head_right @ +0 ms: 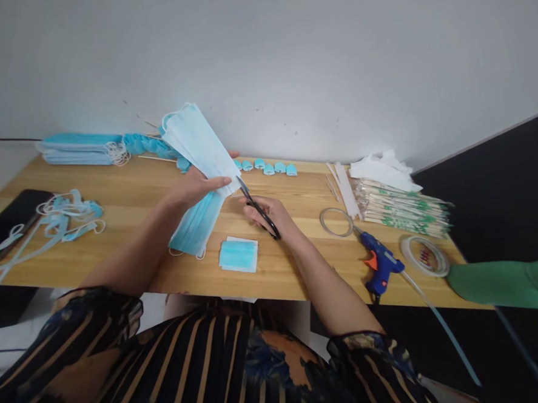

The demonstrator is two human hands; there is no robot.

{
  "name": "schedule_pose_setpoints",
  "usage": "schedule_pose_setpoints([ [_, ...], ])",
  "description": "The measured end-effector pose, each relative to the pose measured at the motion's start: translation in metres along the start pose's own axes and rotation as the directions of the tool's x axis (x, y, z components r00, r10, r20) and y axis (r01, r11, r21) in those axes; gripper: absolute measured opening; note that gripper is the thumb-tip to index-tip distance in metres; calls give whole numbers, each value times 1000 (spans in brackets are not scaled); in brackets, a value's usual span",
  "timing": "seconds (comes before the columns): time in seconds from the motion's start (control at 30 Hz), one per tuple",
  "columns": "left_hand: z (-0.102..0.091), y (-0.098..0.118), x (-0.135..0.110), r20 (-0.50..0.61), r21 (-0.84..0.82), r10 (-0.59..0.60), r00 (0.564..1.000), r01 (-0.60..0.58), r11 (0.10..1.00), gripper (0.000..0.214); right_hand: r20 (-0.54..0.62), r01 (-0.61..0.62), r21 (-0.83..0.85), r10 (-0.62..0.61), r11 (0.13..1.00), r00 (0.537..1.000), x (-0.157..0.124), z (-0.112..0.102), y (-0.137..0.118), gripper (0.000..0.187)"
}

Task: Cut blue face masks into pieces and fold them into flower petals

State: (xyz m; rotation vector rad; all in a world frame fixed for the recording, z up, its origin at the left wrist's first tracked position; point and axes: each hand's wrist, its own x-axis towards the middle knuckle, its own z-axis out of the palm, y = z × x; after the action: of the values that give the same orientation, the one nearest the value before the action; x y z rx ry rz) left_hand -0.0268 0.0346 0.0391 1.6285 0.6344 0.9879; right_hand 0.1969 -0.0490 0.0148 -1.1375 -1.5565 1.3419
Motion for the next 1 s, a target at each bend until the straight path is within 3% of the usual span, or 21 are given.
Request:
schedule_pose_setpoints([
  [0.4, -1, -1, 0, 7, 52, 41, 999, -41, 998, 82, -18, -3, 9, 3, 1000, 1000, -2, 4, -1, 55],
  [1.0, -1, -4, 0, 16, 36, 36, 999, -37, 999, 82, -43, -2, -16, 1, 1000, 999, -1, 4, 2, 60],
])
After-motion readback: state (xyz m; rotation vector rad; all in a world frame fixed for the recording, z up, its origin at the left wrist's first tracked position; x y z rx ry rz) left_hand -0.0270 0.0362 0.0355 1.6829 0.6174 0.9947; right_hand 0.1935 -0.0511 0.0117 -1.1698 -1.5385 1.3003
